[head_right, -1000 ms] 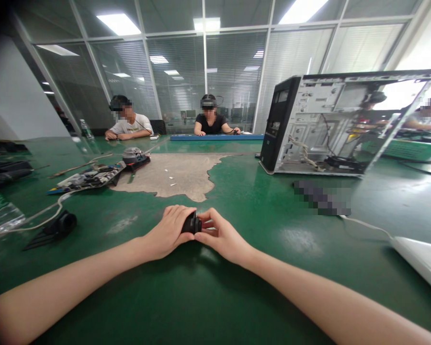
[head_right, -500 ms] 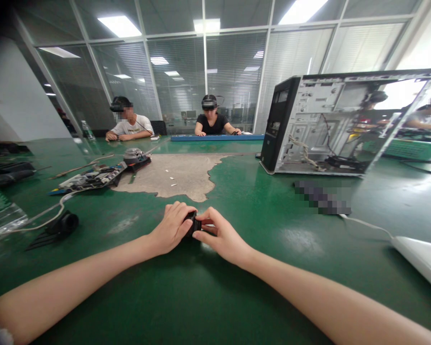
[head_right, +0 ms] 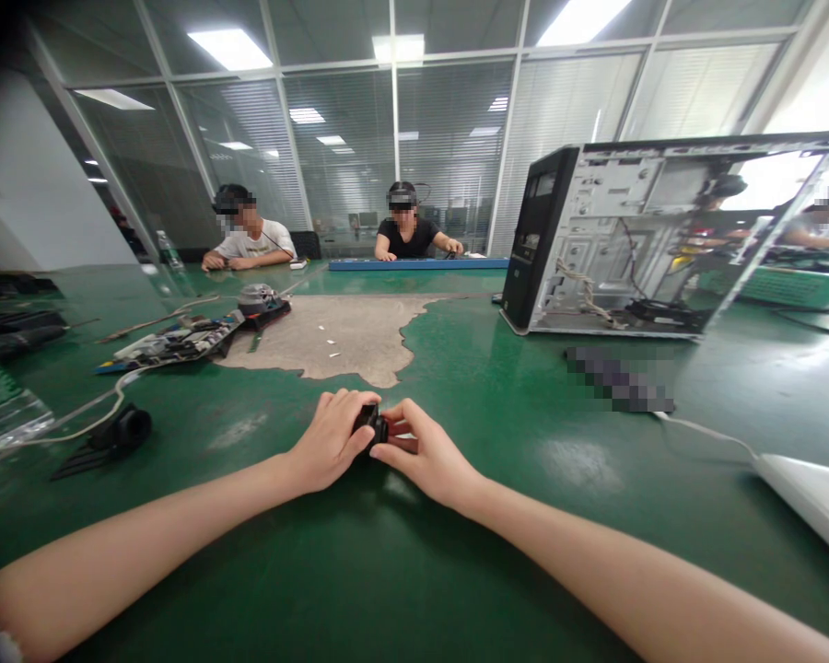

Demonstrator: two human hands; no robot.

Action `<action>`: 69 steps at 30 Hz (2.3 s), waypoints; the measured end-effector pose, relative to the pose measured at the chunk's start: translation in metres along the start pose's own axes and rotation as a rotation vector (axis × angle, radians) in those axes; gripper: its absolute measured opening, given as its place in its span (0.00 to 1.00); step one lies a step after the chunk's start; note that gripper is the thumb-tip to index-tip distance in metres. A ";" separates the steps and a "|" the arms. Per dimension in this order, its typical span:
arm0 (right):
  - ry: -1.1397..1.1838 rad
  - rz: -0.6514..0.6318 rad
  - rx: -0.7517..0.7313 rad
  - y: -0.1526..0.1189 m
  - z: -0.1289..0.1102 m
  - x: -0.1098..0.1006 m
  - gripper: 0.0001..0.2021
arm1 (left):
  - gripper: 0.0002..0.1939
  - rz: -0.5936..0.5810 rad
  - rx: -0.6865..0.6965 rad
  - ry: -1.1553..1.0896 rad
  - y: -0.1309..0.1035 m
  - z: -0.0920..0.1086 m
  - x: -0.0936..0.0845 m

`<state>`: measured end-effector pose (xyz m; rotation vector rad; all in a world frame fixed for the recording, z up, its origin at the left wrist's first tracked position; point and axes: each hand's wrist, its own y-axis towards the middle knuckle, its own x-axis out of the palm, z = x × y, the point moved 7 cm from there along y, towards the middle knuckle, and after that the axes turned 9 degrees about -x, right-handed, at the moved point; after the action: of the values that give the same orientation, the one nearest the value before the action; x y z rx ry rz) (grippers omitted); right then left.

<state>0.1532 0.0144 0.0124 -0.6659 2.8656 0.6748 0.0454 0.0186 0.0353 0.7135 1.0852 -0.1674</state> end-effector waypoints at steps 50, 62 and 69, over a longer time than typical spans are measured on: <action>0.084 -0.033 -0.030 -0.001 -0.001 0.000 0.13 | 0.32 -0.122 0.224 0.043 -0.008 0.003 0.002; -0.048 -0.001 -0.019 0.000 -0.003 -0.002 0.11 | 0.32 -0.080 0.172 -0.021 -0.004 0.001 0.004; -0.036 -0.072 -0.044 -0.001 -0.004 0.003 0.15 | 0.33 -0.053 0.162 0.000 -0.005 -0.002 0.004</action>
<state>0.1514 0.0105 0.0153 -0.7511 2.7864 0.7331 0.0435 0.0163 0.0294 0.8299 1.0997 -0.3035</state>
